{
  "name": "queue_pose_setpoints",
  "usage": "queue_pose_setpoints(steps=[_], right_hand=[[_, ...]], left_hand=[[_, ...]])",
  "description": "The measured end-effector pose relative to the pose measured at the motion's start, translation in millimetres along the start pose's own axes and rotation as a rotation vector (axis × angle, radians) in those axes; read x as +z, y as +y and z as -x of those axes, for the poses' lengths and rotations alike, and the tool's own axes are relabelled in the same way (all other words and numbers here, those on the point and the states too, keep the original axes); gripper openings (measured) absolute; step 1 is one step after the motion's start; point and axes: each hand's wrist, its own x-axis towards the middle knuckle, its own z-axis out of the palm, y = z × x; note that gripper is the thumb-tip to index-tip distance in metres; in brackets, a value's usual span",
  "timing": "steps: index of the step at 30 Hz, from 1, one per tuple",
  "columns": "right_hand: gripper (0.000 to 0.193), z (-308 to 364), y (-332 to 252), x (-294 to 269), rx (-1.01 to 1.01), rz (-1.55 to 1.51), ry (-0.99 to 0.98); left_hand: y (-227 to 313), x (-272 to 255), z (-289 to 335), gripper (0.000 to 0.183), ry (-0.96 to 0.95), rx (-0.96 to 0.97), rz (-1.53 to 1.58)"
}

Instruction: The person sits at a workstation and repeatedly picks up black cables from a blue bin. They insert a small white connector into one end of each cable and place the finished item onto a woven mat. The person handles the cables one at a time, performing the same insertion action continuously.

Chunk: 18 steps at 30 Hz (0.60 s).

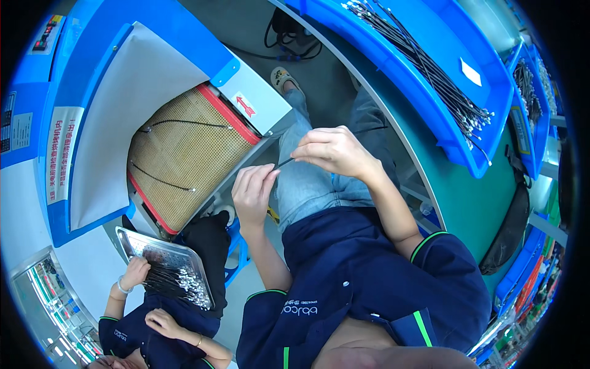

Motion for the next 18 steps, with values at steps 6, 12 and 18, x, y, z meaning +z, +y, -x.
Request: queue_pose_setpoints(steps=[6, 12, 18], right_hand=[[0.009, -0.3, 0.8, 1.0, 0.026, -0.015, -0.004], [0.010, -3.2, -1.6, -3.7, 0.052, -0.058, -0.022], [0.010, -3.4, -2.4, -1.1, 0.051, -0.063, -0.017]], left_hand=[[1.6, -5.1, -0.4, 0.023, -0.003, 0.003, 0.051], [3.0, -3.4, -0.2, 0.022, 0.036, -0.007, 0.105], [5.4, -1.7, -2.0, 0.023, 0.040, 0.009, 0.131]])
